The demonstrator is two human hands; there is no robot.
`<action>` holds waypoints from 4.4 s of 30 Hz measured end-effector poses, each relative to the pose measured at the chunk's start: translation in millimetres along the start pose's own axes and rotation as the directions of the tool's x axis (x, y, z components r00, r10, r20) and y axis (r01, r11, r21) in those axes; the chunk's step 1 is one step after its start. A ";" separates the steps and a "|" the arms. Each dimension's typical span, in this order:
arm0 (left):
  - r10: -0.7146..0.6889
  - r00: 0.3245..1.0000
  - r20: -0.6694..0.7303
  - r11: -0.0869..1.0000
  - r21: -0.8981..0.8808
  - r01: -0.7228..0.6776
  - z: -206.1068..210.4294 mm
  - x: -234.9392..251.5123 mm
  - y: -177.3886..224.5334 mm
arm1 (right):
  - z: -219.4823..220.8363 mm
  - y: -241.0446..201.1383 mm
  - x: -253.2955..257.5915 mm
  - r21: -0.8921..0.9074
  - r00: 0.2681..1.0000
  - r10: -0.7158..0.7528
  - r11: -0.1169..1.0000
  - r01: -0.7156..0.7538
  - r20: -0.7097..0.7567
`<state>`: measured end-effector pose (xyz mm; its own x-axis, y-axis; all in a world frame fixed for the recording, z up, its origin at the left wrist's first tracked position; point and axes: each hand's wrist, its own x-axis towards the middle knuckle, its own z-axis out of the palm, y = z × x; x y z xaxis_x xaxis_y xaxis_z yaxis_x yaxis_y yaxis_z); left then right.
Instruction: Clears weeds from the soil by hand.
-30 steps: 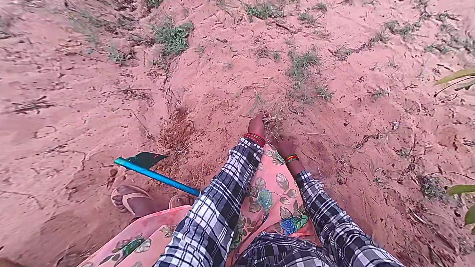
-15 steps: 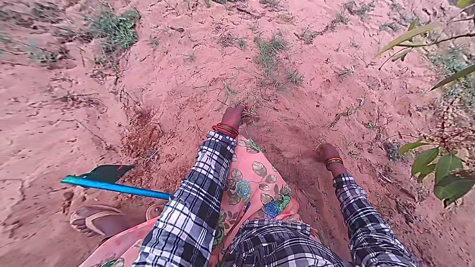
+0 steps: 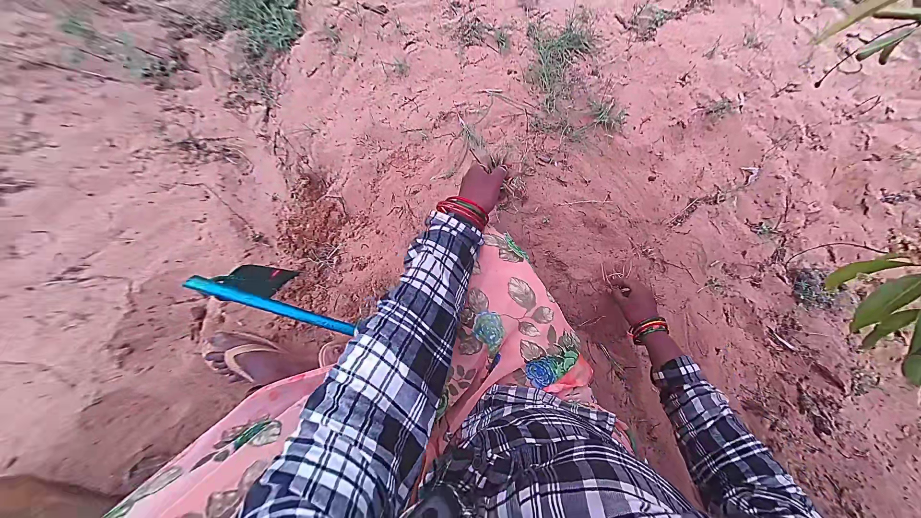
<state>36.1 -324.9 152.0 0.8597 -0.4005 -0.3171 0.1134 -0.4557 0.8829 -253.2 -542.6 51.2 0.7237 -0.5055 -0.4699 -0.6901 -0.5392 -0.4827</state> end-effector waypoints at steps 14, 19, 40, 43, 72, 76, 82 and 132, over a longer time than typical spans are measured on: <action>0.104 0.889 0.446 0.537 0.727 -0.428 30.5 -11.6 12.7 | 19.6 -39.0 -10.6 -0.548 0.933 0.123 0.832 0.089 0.339; 0.143 0.895 0.423 0.562 0.710 -0.425 26.7 -13.6 13.5 | 18.6 -31.4 -33.0 -0.546 0.859 0.073 0.798 0.255 0.507; 0.140 0.898 0.418 0.585 0.697 -0.415 25.9 -12.7 15.8 | 22.2 10.6 6.3 -0.397 0.981 -0.054 0.909 0.126 0.187; 0.159 0.896 0.415 0.589 0.689 -0.423 23.9 -13.3 13.9 | 18.4 12.1 8.0 -0.418 0.964 -0.121 0.883 0.214 0.236; 0.201 0.896 0.397 0.562 0.702 -0.437 23.6 -18.3 15.0 | 63.5 26.4 -55.9 0.063 0.883 -0.033 0.998 0.004 0.468; 0.202 0.897 0.394 0.581 0.689 -0.434 23.8 -14.8 11.9 | 27.4 8.4 -59.0 0.355 0.965 -0.137 0.934 0.050 0.223; 0.167 0.904 0.394 0.577 0.704 -0.414 28.8 -10.2 11.0 | -71.9 78.9 25.0 -0.076 0.960 0.190 0.975 -0.210 -0.207; 0.156 0.936 -0.314 0.954 -0.196 -0.225 -3.7 -1.6 -7.8 | 55.0 -222.4 166.4 -0.091 0.970 -0.190 0.980 0.178 -0.153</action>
<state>35.7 -317.7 146.9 0.9792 -0.1964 -0.0505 0.0128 -0.1887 0.9819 20.2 -469.7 39.7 0.8344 -0.4905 -0.2513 -0.5467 -0.6793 -0.4895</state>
